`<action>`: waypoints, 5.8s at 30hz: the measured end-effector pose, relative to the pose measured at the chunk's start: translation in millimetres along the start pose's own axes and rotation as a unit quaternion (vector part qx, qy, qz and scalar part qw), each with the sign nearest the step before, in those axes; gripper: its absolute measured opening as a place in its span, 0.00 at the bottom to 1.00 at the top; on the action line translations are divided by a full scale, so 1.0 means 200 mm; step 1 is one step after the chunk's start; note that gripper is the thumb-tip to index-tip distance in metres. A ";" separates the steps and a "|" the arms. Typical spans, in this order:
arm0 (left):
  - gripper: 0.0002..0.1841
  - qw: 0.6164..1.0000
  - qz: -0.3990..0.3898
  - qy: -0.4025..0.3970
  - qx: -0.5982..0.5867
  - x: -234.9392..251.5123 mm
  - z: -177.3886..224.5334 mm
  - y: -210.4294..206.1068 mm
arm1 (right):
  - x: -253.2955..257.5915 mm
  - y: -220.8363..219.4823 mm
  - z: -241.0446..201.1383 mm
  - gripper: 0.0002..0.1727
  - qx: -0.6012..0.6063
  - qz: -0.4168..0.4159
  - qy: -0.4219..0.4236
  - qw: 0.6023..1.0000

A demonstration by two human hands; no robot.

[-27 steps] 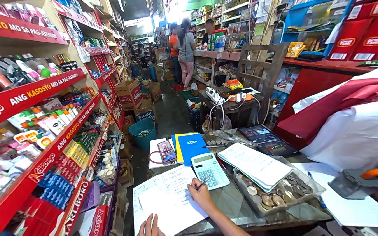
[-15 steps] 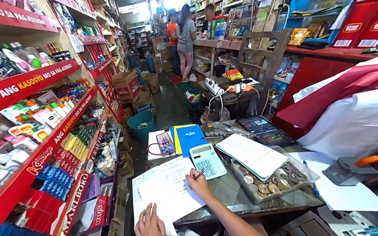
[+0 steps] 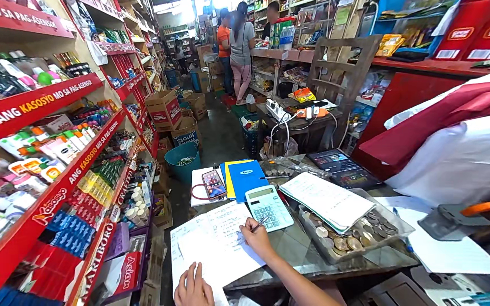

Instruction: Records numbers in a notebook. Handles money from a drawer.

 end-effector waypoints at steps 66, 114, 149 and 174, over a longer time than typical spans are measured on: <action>0.22 0.998 -0.039 0.043 0.004 0.00 -0.01 -0.02 | 0.01 0.03 0.01 0.16 -0.072 -0.050 0.054 0.995; 0.24 0.993 -0.105 0.043 0.030 0.05 0.05 -0.04 | -0.02 0.06 -0.05 0.16 -0.078 -0.102 0.028 0.991; 0.24 0.993 -0.103 0.041 0.035 0.05 0.05 -0.03 | -0.02 0.07 -0.05 0.16 -0.072 -0.089 0.052 0.992; 0.24 0.994 -0.095 0.034 0.032 0.04 0.04 -0.02 | -0.05 0.06 -0.06 0.18 -0.106 -0.084 0.095 0.986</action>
Point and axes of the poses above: each hand's wrist, its own x-axis towards the middle knuckle, its own y-axis out of the back of the hand, z = x × y, the point moved 9 cm from there along x, towards the middle knuckle, and after that the axes turned 12 degrees about z, right-handed, at the moved point
